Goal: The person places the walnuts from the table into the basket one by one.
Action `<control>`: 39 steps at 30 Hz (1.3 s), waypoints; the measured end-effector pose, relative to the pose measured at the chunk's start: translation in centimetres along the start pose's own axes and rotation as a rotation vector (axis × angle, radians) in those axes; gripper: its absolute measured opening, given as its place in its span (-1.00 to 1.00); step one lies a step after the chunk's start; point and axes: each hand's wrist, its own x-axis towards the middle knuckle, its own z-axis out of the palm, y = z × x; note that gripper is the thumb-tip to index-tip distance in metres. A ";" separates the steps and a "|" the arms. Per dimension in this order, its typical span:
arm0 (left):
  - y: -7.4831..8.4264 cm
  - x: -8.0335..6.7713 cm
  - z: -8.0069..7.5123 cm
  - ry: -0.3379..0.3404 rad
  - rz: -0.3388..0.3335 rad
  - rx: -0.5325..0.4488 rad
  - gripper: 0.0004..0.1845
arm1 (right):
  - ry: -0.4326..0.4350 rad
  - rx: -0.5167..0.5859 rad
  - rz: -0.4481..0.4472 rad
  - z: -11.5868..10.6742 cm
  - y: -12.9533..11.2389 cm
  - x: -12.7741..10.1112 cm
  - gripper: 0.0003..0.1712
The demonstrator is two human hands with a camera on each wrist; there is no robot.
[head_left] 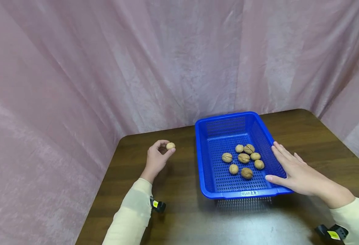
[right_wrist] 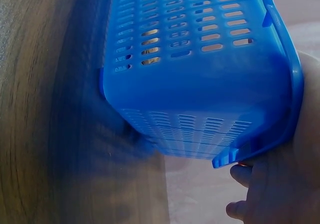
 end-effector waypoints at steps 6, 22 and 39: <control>6.2 -0.6 0.2 -0.069 0.213 -0.074 -0.68 | -0.001 -0.004 -0.011 0.2 -0.5 0.6 0.14; 13.7 -0.9 4.6 -0.258 0.293 -0.029 -0.64 | -0.004 -0.013 -0.009 -0.5 -0.1 0.0 0.15; 14.2 1.4 9.2 -0.475 0.259 0.103 -0.67 | 0.000 -0.011 -0.017 0.2 -1.2 0.4 0.15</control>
